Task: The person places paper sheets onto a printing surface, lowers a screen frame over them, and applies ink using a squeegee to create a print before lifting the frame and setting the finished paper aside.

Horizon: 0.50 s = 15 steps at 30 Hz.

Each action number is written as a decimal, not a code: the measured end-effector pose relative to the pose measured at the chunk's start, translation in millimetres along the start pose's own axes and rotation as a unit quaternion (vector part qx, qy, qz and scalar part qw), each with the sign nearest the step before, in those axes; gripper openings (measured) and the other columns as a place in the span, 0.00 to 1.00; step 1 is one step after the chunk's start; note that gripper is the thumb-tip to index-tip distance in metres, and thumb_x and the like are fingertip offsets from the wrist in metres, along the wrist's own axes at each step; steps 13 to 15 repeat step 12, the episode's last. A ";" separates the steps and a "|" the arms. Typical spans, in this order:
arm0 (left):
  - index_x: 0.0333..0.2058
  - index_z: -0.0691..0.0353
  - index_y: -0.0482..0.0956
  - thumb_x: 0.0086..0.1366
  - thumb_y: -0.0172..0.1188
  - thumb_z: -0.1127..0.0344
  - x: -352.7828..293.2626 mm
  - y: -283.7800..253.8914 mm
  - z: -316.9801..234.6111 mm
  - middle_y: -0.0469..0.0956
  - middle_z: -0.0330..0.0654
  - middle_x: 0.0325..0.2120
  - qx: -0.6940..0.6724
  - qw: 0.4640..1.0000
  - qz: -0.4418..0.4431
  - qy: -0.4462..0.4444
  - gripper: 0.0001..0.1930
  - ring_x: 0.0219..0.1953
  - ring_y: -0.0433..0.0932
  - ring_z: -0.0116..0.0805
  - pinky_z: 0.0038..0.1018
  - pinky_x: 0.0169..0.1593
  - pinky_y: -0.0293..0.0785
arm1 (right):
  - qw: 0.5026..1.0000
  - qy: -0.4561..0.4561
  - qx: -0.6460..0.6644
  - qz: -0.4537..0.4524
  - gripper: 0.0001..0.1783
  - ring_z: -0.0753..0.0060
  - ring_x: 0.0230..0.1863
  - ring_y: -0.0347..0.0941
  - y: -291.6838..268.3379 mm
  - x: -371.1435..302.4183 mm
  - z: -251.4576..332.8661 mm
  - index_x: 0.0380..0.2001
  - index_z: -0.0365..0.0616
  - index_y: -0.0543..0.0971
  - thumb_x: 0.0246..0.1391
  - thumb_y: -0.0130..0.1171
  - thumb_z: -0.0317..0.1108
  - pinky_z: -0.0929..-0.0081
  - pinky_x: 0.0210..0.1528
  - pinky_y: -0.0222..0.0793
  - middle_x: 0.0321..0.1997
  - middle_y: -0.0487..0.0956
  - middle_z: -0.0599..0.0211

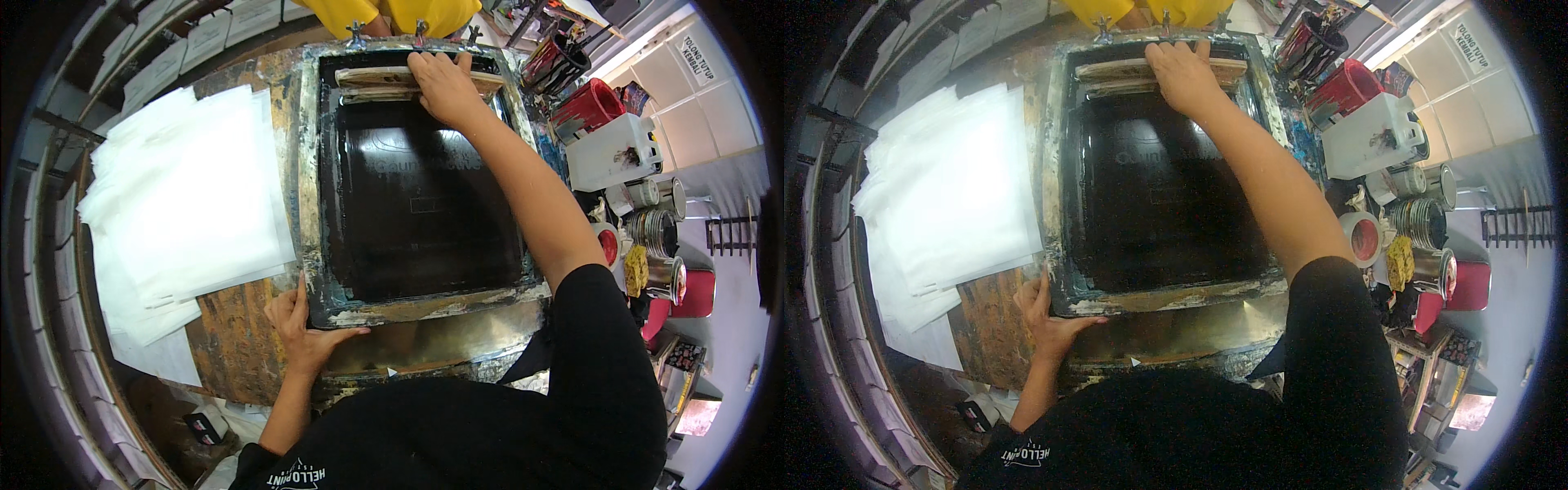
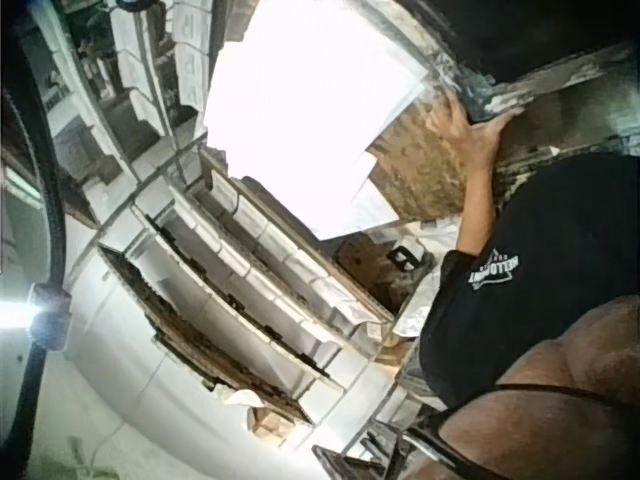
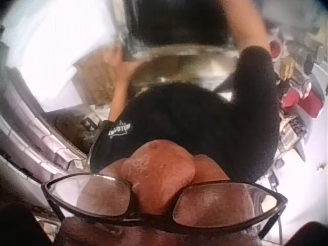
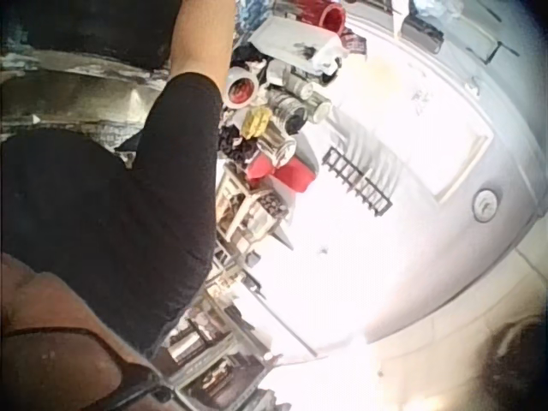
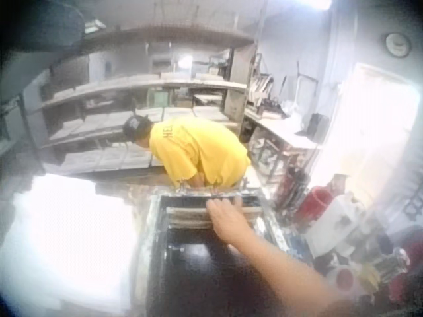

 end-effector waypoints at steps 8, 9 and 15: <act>0.72 0.66 0.69 0.33 0.82 0.28 1.4 -8.9 -10.7 0.78 0.44 0.43 -0.028 0.999 -0.042 0.021 0.70 0.46 0.74 0.43 0.41 0.57 0.64 | 0.997 -0.052 0.029 0.053 0.34 0.53 0.56 0.76 -86.9 -92.4 46.5 0.59 0.47 0.69 0.49 0.72 0.33 0.44 0.57 0.61 0.51 0.78 0.61; 0.72 0.66 0.69 0.33 0.82 0.29 2.0 -8.3 -10.6 0.79 0.45 0.44 -0.065 0.997 -0.041 0.013 0.70 0.46 0.75 0.44 0.40 0.57 0.65 | 0.993 -0.052 0.048 0.091 0.35 0.53 0.57 0.76 -104.2 -120.7 60.2 0.59 0.47 0.69 0.48 0.72 0.33 0.41 0.59 0.61 0.52 0.78 0.60; 0.73 0.65 0.67 0.40 0.88 0.43 -2.5 -0.3 -5.8 0.86 0.44 0.51 -0.246 0.962 -0.002 -0.117 0.64 0.66 0.76 0.42 0.34 0.74 0.59 | 0.987 -0.027 0.042 0.153 0.37 0.54 0.59 0.76 -150.5 -165.9 90.9 0.60 0.47 0.69 0.45 0.74 0.33 0.36 0.63 0.59 0.54 0.79 0.60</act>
Point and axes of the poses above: each hand's wrist, its own x-axis towards the middle knuckle, its own y-axis out of the palm, z = x × y, the point moved 6 cm from there along x, towards the middle knuckle
